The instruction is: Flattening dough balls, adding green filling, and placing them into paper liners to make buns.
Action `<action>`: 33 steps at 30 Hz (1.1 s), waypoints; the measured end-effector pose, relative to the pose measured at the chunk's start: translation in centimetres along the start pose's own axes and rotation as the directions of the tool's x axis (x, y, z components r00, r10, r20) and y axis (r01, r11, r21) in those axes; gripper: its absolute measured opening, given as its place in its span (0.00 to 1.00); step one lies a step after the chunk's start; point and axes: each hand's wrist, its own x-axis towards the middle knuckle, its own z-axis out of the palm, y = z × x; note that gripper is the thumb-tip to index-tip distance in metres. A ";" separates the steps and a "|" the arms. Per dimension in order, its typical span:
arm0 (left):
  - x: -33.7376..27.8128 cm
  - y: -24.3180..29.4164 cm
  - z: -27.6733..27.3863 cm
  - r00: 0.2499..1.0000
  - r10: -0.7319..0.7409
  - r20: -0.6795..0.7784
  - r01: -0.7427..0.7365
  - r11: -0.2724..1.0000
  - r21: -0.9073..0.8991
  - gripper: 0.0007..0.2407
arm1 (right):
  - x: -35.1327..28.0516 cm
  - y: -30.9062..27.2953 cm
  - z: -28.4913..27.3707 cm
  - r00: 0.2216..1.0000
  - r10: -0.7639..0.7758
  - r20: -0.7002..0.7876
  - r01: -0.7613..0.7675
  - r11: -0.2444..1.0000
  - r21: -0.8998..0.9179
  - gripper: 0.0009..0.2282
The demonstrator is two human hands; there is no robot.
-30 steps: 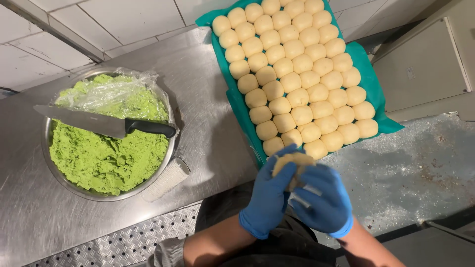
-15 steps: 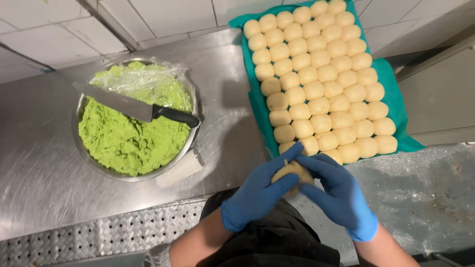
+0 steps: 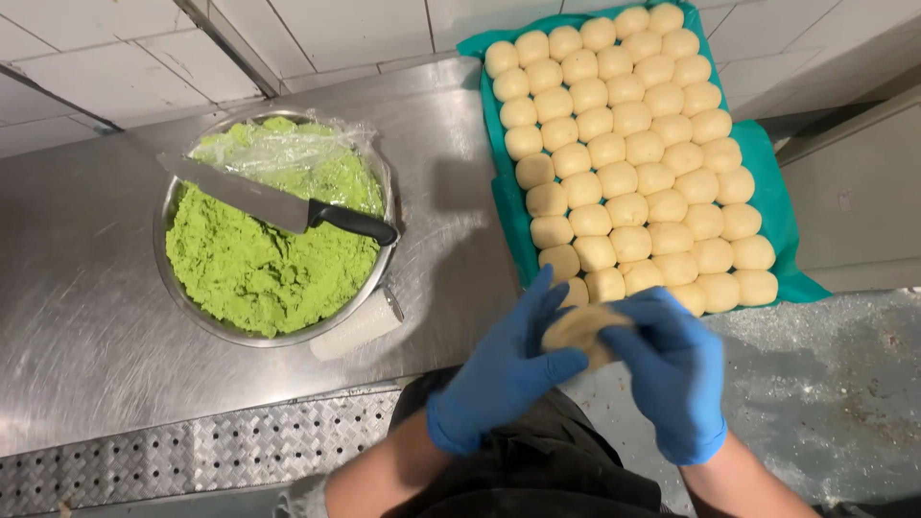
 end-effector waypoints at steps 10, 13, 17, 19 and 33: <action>-1.3 2.4 0.0 0.993 0.117 0.009 -0.075 0.576 0.814 0.18 | 0.9 -2.5 0.3 0.986 -0.150 0.072 0.157 0.981 -0.111 0.18; -1.0 3.7 0.8 0.958 0.271 -0.095 -0.198 0.862 0.467 0.19 | -0.3 -0.1 0.3 0.999 -0.023 0.042 0.028 0.991 -0.129 0.15; -1.3 3.1 0.7 0.968 -0.056 -0.246 0.168 0.871 0.462 0.17 | -0.6 0.5 0.8 0.998 0.044 -0.036 -0.043 0.999 0.030 0.12; -1.5 2.7 0.1 0.958 -0.064 -0.281 0.198 0.855 0.480 0.15 | 0.0 -1.0 0.8 1.000 -0.023 0.004 0.022 1.000 0.014 0.13; -2.7 1.1 -1.3 0.945 0.325 0.025 -0.170 0.427 0.888 0.13 | 1.1 -3.7 1.4 0.957 -0.188 0.220 0.242 0.938 -0.249 0.18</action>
